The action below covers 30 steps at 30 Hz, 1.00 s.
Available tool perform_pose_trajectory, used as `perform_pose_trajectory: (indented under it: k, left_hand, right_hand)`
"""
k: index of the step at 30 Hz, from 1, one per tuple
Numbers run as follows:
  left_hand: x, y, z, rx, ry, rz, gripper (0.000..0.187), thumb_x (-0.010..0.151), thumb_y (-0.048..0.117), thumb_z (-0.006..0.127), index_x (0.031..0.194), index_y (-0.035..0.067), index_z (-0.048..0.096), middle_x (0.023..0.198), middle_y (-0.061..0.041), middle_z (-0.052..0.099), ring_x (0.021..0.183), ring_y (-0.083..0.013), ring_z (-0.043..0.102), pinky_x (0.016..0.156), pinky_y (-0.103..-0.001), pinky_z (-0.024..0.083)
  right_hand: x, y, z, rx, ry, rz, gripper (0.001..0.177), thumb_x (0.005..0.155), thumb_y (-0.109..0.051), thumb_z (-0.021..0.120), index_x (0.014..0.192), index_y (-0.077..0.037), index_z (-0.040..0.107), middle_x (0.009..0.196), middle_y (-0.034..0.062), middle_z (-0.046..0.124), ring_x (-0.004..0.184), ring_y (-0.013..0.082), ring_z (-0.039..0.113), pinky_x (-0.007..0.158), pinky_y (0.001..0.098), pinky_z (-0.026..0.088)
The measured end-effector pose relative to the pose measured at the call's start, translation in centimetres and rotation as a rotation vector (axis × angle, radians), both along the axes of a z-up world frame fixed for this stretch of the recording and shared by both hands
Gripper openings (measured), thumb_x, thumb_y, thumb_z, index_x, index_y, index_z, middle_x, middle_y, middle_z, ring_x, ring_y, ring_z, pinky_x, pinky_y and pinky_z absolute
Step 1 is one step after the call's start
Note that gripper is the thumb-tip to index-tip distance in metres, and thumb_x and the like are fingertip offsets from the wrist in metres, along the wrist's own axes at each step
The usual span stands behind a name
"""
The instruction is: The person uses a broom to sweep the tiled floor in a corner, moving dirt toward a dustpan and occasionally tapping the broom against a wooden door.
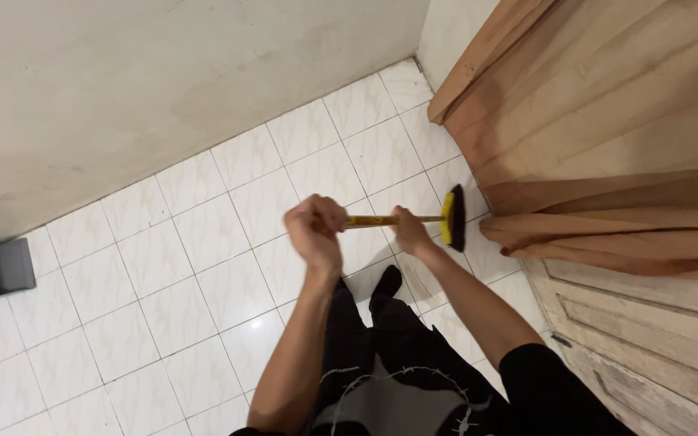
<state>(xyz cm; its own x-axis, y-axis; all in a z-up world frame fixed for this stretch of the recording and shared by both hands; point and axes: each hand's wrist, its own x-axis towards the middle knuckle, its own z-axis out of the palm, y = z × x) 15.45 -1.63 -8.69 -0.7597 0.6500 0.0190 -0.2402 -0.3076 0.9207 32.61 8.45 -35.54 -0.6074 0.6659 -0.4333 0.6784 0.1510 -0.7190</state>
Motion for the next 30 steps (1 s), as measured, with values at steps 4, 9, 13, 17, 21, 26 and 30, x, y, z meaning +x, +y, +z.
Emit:
perform_pose_trajectory:
  k: [4,9,13,17,21,26,30]
  left_hand:
    - [-1.6,-2.5,4.9,0.062,0.134,0.044,0.041,0.096,0.026,0.033,0.060,0.008,0.039,0.052,-0.005,0.037,0.048,-0.0161,0.033,0.046,-0.033,0.029]
    - [-1.8,-3.7,10.9,0.021,0.401,0.100,0.051,0.102,0.032,0.029,0.058,0.008,0.040,0.049,-0.005,0.037,0.044,-0.0150,0.034,0.044,-0.031,0.028]
    - [-3.4,-4.5,12.9,0.121,0.272,0.158,0.052,0.104,0.037,0.034,0.062,0.007,0.037,0.051,-0.007,0.036,0.042,-0.0163,0.031,0.043,-0.031,0.024]
    - [-4.3,-4.9,12.2,0.150,0.103,0.204,0.051,0.103,0.039,0.033,0.063,0.009,0.037,0.052,-0.006,0.033,0.048,-0.0181,0.029,0.049,-0.034,0.024]
    - [-3.7,-3.0,8.0,0.158,-0.060,0.235,0.040,0.095,0.035,0.032,0.063,0.011,0.036,0.054,-0.006,0.033,0.053,-0.0211,0.033,0.053,-0.038,0.030]
    - [-1.6,0.2,1.1,0.146,-0.144,0.142,0.036,0.093,0.029,0.031,0.062,0.011,0.034,0.054,-0.006,0.033,0.057,-0.0199,0.032,0.057,-0.038,0.033]
    - [-0.6,0.3,-0.9,0.106,-0.096,0.063,0.032,0.089,0.024,0.032,0.061,0.007,0.037,0.055,-0.008,0.037,0.057,-0.0202,0.034,0.056,-0.037,0.032]
  right_hand:
    - [-4.7,-3.3,0.8,-0.064,0.366,-0.001,0.009,0.101,-0.006,0.054,0.093,-0.008,0.049,0.087,0.0102,0.051,0.082,0.0236,0.054,0.073,0.0412,0.049]
    - [-10.9,-5.2,6.3,-0.048,0.369,0.082,0.007,0.099,-0.007,0.057,0.097,-0.007,0.050,0.091,0.0102,0.059,0.087,0.0235,0.061,0.079,0.0407,0.050]
    - [-12.2,-4.4,10.7,-0.054,0.360,0.146,0.007,0.097,-0.006,0.057,0.099,-0.006,0.051,0.094,0.0101,0.060,0.088,0.0256,0.062,0.079,0.0410,0.049]
    - [-10.8,-1.8,11.1,-0.021,0.243,0.220,0.003,0.100,-0.007,0.055,0.098,-0.006,0.053,0.094,0.0129,0.060,0.088,0.0279,0.062,0.081,0.0413,0.049]
    - [-7.4,2.8,7.4,0.045,0.175,0.236,0.004,0.101,-0.003,0.055,0.097,-0.003,0.054,0.097,0.0201,0.062,0.103,0.0385,0.056,0.091,0.0483,0.047]
    - [-3.6,5.8,4.0,0.217,-0.035,0.071,0.020,0.086,0.008,0.052,0.101,-0.005,0.057,0.101,0.0194,0.064,0.116,0.0411,0.054,0.097,0.0500,0.045]
    - [-3.5,4.1,2.7,0.145,-0.050,-0.050,0.026,0.082,0.009,0.055,0.104,-0.005,0.059,0.106,0.0190,0.061,0.106,0.0395,0.060,0.093,0.0465,0.049]
